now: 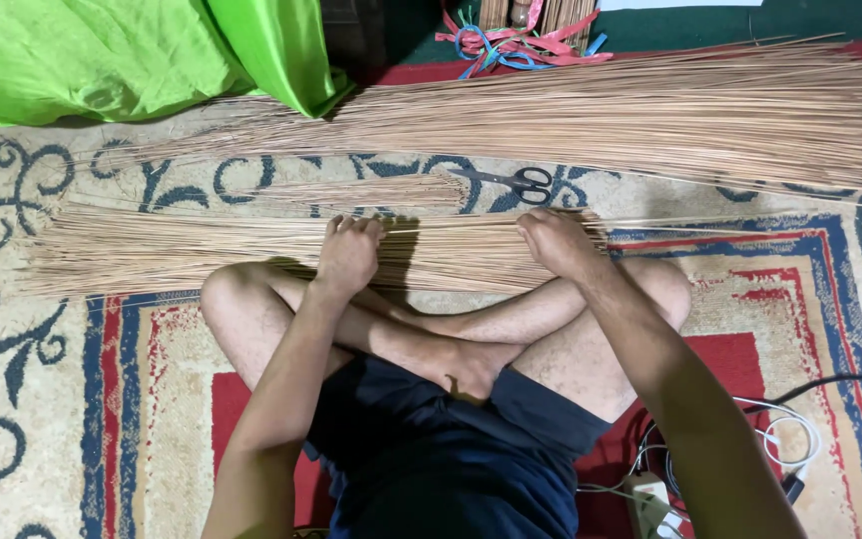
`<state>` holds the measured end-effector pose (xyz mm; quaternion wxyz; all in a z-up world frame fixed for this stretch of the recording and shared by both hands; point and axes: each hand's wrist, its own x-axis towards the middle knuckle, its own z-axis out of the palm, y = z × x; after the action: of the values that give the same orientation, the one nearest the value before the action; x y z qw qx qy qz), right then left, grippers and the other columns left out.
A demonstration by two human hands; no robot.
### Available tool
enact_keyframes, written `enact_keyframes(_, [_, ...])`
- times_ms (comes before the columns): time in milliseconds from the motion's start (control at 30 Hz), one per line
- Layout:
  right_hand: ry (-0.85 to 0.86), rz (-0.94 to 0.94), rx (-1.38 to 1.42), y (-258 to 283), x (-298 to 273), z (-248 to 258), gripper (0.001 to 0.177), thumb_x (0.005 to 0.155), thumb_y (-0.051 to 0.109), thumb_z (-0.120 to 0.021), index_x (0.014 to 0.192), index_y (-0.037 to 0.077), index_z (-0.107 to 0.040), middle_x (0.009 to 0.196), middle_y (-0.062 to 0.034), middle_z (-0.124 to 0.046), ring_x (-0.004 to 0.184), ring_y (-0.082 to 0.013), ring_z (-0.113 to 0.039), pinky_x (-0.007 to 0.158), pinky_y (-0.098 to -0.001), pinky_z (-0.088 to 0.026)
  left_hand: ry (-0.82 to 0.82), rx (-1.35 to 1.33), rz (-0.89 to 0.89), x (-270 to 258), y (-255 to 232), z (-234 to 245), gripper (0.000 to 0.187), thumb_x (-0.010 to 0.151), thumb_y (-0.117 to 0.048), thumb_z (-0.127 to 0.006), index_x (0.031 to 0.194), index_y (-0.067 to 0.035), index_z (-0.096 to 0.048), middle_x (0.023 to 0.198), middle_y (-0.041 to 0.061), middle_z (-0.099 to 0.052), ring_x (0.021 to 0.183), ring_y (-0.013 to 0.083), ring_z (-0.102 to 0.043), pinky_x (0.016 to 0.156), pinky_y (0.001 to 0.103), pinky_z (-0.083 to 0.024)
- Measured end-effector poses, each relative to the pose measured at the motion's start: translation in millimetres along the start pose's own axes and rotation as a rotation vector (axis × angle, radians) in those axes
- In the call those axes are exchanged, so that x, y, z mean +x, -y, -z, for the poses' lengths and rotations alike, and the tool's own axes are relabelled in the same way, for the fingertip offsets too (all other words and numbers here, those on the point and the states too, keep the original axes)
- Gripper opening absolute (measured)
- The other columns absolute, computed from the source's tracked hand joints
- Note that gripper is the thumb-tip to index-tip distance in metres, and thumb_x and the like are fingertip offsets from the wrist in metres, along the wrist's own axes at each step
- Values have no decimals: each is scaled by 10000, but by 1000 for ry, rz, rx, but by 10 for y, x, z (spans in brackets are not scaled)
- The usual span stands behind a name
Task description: Assembling a broom by gathering, aligning, and trimming palm leaf ribs
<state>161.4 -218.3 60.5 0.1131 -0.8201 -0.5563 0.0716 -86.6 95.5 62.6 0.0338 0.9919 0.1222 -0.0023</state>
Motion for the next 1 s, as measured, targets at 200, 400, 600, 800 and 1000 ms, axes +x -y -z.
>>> enact_keyframes(200, [-32,78,137,659,243,-60,157,994,159,-572,1049,75,-692,880,-161,-665,887,-424,-708,790,-491,-573,-143,-81,-141,105,-925,266,169,983,-203,-618,1128,-140,-679,1106,77,-746,1059,237,-733,1063,433,-451])
enact_keyframes(400, [-11,58,202,672,207,107,171,981,116,-564,1078,54,-689,892,-183,-669,916,-454,-698,806,-509,-567,-101,-112,-105,136,-806,137,159,987,-126,-586,1098,-146,-698,1018,75,-761,984,222,-743,1007,409,-482])
enact_keyframes(600, [4,-38,121,146,-70,172,164,972,150,-564,1057,83,-686,880,-167,-646,931,-428,-690,819,-495,-557,-153,21,-46,-37,38,-211,164,990,-257,-599,1091,-164,-689,1056,62,-743,1054,271,-722,1057,455,-429])
enact_keyframes(800, [-38,-30,92,314,44,-179,171,988,215,-546,1003,117,-687,869,-126,-646,919,-393,-698,805,-483,-552,-61,-103,-76,5,-407,-22,226,1029,-242,-546,1117,-116,-712,1152,136,-737,1091,316,-719,1071,515,-410])
enact_keyframes(1000, [-156,53,106,880,296,-126,158,992,188,-573,1042,111,-701,875,-114,-636,892,-371,-680,774,-452,-536,-151,-120,-148,194,-1047,116,255,954,-151,-579,1188,-165,-677,1069,45,-719,989,247,-738,912,424,-506])
